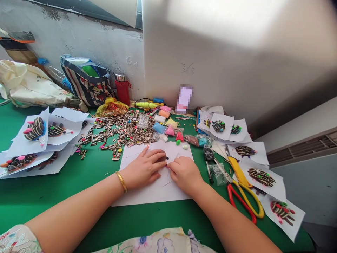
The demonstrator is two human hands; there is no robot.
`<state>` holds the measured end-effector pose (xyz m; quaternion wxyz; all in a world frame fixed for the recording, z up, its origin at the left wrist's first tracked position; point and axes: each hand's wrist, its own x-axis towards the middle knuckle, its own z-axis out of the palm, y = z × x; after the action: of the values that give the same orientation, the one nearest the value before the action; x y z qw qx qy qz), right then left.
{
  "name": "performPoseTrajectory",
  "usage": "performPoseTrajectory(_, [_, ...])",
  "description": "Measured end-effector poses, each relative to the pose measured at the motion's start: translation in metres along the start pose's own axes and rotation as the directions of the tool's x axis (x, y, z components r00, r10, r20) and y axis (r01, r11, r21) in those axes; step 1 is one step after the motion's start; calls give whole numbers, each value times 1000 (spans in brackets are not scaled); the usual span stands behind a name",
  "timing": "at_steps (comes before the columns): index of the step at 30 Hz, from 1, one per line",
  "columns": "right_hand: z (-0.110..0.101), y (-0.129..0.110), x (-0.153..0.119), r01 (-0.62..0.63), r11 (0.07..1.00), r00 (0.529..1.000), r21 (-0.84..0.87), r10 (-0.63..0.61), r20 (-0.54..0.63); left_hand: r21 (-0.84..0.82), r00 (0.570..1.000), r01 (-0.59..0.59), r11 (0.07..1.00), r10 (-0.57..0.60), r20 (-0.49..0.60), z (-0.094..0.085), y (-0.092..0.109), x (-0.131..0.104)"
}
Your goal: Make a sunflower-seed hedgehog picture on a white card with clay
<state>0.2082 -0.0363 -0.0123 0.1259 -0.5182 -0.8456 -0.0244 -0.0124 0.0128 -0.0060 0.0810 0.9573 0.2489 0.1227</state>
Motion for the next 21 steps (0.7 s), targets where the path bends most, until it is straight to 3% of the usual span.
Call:
performPoseTrajectory(6, [-7,13,1,-58,989,997,133,64,-46,-20,1000,24,1000,-24,5,-2,1,0])
performPoseTrajectory(14, [2,24,9,-130,991,990,19,131,-47,34,996,52,998,-55,75,4,2,1])
performPoseTrajectory(21, [-3,19,12,-188,982,982,5,188,21,61,998,65,996,-66,12,7,2,6])
